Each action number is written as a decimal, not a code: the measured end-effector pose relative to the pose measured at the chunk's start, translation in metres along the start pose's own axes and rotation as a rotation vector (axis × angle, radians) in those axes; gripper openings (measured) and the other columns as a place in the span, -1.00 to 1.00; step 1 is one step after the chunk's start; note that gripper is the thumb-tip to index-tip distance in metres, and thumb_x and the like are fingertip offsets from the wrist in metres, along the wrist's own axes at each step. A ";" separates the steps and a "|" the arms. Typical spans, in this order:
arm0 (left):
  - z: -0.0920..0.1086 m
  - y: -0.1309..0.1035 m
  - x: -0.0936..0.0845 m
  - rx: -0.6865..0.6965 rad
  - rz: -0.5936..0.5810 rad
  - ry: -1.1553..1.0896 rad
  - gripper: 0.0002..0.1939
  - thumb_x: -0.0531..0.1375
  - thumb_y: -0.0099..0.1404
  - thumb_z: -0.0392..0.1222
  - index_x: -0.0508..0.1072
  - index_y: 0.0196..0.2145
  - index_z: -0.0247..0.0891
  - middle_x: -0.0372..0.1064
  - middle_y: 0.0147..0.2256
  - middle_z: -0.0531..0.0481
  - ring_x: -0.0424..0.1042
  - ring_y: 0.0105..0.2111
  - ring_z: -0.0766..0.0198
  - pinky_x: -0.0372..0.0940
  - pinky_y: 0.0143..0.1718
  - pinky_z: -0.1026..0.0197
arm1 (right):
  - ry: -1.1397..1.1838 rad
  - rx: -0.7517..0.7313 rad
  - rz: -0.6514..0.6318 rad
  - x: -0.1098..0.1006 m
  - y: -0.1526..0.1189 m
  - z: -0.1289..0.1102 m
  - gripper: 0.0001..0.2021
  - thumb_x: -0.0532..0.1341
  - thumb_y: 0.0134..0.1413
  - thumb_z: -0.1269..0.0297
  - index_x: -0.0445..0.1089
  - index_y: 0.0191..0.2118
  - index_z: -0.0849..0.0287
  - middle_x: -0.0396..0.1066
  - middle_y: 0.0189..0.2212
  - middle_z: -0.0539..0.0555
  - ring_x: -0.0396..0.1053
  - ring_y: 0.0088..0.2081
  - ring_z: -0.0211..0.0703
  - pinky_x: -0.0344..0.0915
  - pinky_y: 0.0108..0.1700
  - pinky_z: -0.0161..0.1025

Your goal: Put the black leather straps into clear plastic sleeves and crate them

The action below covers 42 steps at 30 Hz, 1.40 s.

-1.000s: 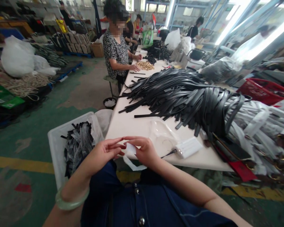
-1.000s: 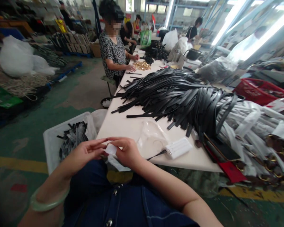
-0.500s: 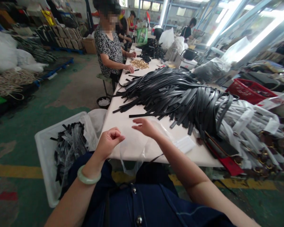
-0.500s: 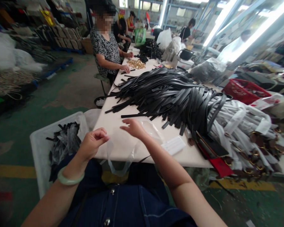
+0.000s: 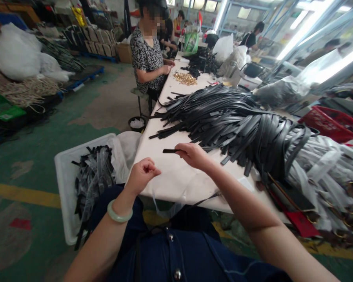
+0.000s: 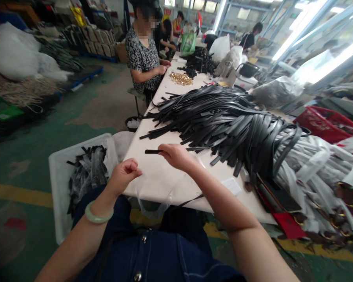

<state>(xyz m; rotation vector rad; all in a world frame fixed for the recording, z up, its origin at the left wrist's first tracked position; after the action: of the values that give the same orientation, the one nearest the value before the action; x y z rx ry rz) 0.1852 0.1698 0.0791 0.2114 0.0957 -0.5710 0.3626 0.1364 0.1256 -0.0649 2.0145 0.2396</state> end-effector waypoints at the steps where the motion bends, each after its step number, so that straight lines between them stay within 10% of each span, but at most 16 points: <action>1: 0.004 -0.001 -0.001 0.007 0.008 0.028 -0.65 0.38 0.07 -0.05 0.35 -0.62 -0.28 0.19 -0.50 0.08 0.19 -0.48 0.34 0.08 -0.42 0.26 | 0.008 -0.088 0.030 -0.010 -0.012 -0.021 -0.79 0.06 0.30 0.23 0.41 -0.14 0.14 0.45 -0.38 0.04 0.35 -0.34 -0.20 0.14 -0.28 -0.32; 6: 0.019 -0.006 -0.005 0.063 0.061 0.122 -0.72 0.35 0.11 -0.03 0.47 -0.58 -0.26 0.24 -0.49 0.05 0.22 -0.46 0.31 0.09 -0.42 0.25 | -0.062 -0.174 0.052 -0.025 -0.048 -0.073 -0.76 0.03 0.31 0.24 0.41 -0.25 0.19 0.40 -0.50 0.06 0.33 -0.44 -0.20 0.08 -0.36 -0.29; 15: 0.018 -0.008 -0.009 0.063 0.055 0.119 -0.76 0.36 0.11 -0.06 0.51 -0.57 -0.26 0.26 -0.49 0.05 0.25 -0.46 0.31 0.12 -0.41 0.25 | -0.135 -0.147 -0.014 -0.011 -0.045 -0.074 -0.76 0.03 0.28 0.25 0.42 -0.27 0.20 0.44 -0.50 0.07 0.35 -0.46 -0.19 0.05 -0.38 -0.26; 25: 0.017 -0.007 0.020 0.042 -0.086 0.134 -0.83 0.34 0.12 -0.14 0.54 -0.53 -0.27 0.28 -0.48 0.04 0.28 -0.44 0.31 0.13 -0.39 0.24 | -0.439 -0.187 -0.399 0.011 -0.037 -0.093 -0.81 0.07 0.21 0.34 0.43 -0.31 0.19 0.52 -0.41 0.14 0.46 -0.37 -0.05 0.08 -0.40 -0.24; 42: -0.006 -0.015 0.030 -0.126 -0.102 0.250 -0.79 0.28 0.07 -0.20 0.40 -0.64 -0.30 0.24 -0.51 0.06 0.20 -0.52 0.34 0.08 -0.47 0.25 | -0.276 -0.076 -0.391 0.028 -0.042 -0.038 -0.71 0.20 0.22 0.08 0.51 -0.25 0.20 0.55 -0.36 0.12 0.47 -0.24 -0.07 0.17 -0.16 -0.24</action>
<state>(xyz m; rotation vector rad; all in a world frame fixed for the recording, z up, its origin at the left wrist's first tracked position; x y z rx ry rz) 0.2022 0.1431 0.0661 0.1551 0.3855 -0.6356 0.3235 0.0895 0.1109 -0.4454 1.6779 0.0695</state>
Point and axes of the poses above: each hand's wrist, its own y-axis towards the middle knuckle, its own x-axis out of the palm, z = x × y, the point moved 9 cm from there along y, towards the middle knuckle
